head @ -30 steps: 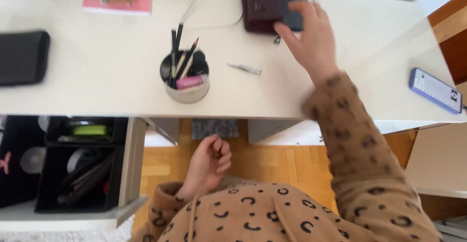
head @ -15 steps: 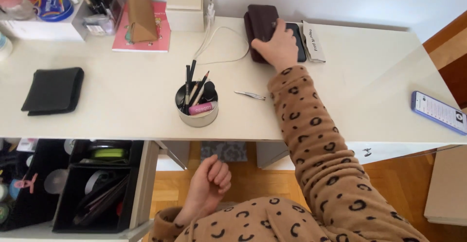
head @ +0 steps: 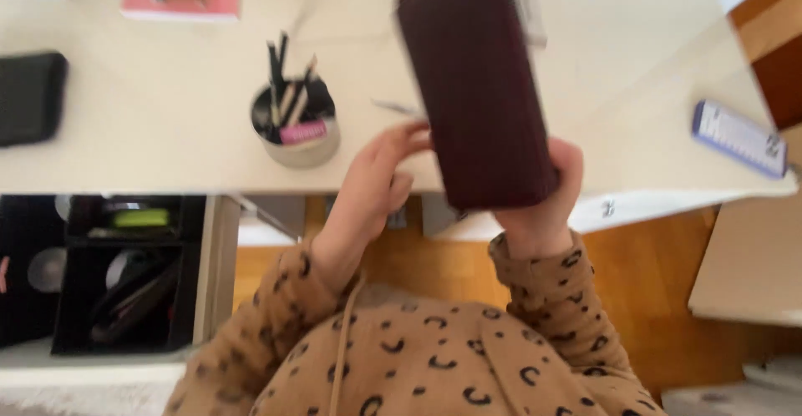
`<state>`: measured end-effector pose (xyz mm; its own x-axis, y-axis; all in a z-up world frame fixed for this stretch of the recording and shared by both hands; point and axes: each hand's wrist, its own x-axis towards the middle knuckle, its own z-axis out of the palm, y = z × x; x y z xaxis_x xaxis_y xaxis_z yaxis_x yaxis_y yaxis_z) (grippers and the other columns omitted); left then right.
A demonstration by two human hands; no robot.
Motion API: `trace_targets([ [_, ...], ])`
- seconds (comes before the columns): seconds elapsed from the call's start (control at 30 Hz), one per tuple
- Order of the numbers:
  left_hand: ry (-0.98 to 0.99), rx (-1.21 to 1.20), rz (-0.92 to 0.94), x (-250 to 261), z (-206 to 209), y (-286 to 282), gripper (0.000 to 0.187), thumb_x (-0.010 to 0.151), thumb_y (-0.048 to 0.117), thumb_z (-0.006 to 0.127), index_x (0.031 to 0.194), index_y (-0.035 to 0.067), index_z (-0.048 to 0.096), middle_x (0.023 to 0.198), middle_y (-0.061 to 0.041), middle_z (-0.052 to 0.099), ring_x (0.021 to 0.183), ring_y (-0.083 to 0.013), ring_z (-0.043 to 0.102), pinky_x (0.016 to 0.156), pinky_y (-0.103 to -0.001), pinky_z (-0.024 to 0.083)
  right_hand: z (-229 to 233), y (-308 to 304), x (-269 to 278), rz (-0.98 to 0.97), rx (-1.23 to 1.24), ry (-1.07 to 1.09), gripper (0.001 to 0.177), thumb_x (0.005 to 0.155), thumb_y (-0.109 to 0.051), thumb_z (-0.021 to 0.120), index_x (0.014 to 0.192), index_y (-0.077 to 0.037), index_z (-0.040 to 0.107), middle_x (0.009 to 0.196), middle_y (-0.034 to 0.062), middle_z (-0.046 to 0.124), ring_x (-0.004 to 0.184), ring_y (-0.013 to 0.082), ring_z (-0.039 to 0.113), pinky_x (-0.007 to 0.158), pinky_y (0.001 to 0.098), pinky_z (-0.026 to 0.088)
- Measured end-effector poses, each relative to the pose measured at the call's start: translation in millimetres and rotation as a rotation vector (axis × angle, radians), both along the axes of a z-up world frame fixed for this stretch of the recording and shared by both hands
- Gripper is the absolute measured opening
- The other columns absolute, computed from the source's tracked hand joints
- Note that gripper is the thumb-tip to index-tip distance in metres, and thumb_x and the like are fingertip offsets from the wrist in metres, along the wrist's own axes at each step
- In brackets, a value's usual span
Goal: Organizing various personal items, including makeup, pens, and coins, between a desk drawer and the desk surface.
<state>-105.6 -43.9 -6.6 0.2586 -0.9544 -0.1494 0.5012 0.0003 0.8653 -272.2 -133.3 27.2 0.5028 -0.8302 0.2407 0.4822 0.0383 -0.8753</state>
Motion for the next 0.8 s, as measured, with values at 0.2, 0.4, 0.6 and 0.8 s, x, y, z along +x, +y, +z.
trace_targets([
  [0.2,0.319,-0.093,-0.091,-27.3,-12.9,-9.8,0.059,0.095,0.05,0.064,0.129,0.003,0.063,0.118,-0.012,0.069,0.094,-0.0175,0.054,0.086,-0.034,0.048,-5.2,49.3,-32.3,0.0,-0.247,0.353,0.056,0.109,-0.035,0.039,0.154,-0.001,0.039,0.155,0.0203,0.041,0.145,0.0306,0.039,0.124,0.0481,0.032],
  [0.4,0.579,0.186,0.016,-47.9,49.4,-13.3,0.082,0.067,0.059,0.069,0.133,0.011,0.062,0.127,-0.008,0.07,0.113,-0.0216,0.067,0.097,-0.034,0.057,1.9,55.6,-70.2,-0.572,-1.161,0.537,0.045,0.109,-0.022,0.054,0.144,0.006,0.046,0.151,0.0182,0.041,0.141,0.0308,0.043,0.112,0.0441,0.048],
  [0.6,0.602,0.251,-0.007,-62.9,83.6,-10.2,0.094,0.075,0.063,0.049,0.151,0.008,0.049,0.145,-0.013,0.059,0.128,-0.0248,0.056,0.114,-0.037,0.043,-21.4,42.8,-51.1,-0.687,-1.795,0.561,0.048,0.117,-0.03,0.08,0.154,-0.036,0.05,0.164,-0.0012,0.032,0.157,0.0364,0.014,0.127,0.0644,0.021],
  [0.8,0.586,0.263,-0.039,-58.4,83.7,3.3,0.098,0.076,0.067,0.047,0.153,0.007,0.047,0.154,-0.012,0.052,0.136,-0.0244,0.051,0.118,-0.035,0.039,3.4,51.8,-28.0,-0.655,-1.765,0.248,0.028,0.103,-0.018,0.084,0.128,-0.016,0.072,0.14,-0.002,0.058,0.138,0.0241,0.043,0.121,0.0494,0.035],
])
